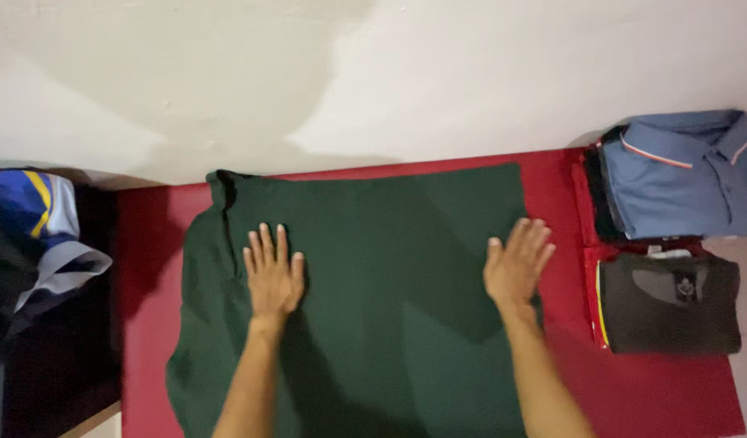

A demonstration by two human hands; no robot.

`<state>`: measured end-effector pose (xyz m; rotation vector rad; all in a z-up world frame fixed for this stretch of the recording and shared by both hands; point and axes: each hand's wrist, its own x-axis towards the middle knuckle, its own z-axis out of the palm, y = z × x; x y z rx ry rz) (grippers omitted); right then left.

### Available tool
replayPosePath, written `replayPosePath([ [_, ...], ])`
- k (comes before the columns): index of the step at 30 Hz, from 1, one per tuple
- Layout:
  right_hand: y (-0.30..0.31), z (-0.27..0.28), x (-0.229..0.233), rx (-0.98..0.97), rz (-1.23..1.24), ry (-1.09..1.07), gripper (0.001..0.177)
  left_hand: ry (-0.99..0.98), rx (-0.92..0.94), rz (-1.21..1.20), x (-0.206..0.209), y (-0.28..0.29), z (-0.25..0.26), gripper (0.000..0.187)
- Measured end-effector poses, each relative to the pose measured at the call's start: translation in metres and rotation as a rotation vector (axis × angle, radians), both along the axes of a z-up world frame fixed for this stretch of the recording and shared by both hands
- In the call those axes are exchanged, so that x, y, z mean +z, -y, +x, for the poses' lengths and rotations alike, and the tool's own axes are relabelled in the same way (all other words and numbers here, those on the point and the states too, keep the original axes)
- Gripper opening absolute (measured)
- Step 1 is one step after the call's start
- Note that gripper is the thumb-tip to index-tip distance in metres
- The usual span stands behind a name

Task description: The person picks up two different shirts from a pile and folds them one after another on a flat surface, finally placing them on a stack of already folded clothes.

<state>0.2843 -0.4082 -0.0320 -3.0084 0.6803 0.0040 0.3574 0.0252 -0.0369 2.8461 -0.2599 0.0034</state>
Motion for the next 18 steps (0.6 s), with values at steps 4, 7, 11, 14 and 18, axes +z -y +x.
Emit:
replayPosePath([
  [4,-0.077,-0.040,-0.003,0.305,0.200,0.013,0.076,0.014,-0.033,-0.076,-0.006,0.040,-0.069,0.063],
  [7,-0.078,-0.070,-0.010,0.414,0.216,-0.081,0.074,-0.065,-0.026,0.004,-0.002,0.016,-0.102,0.063],
  [11,-0.016,-0.093,0.005,0.060,0.068,0.023,0.070,-0.013,0.148,0.095,0.011,-0.056,-0.116,0.063],
  [14,-0.049,-0.100,0.015,-0.012,-0.112,0.055,0.071,0.089,0.161,0.126,0.012,-0.046,-0.128,0.064],
  [18,-0.163,-0.131,0.023,0.495,0.132,0.032,0.075,0.006,-0.124,-0.024,0.014,0.029,-0.188,0.066],
])
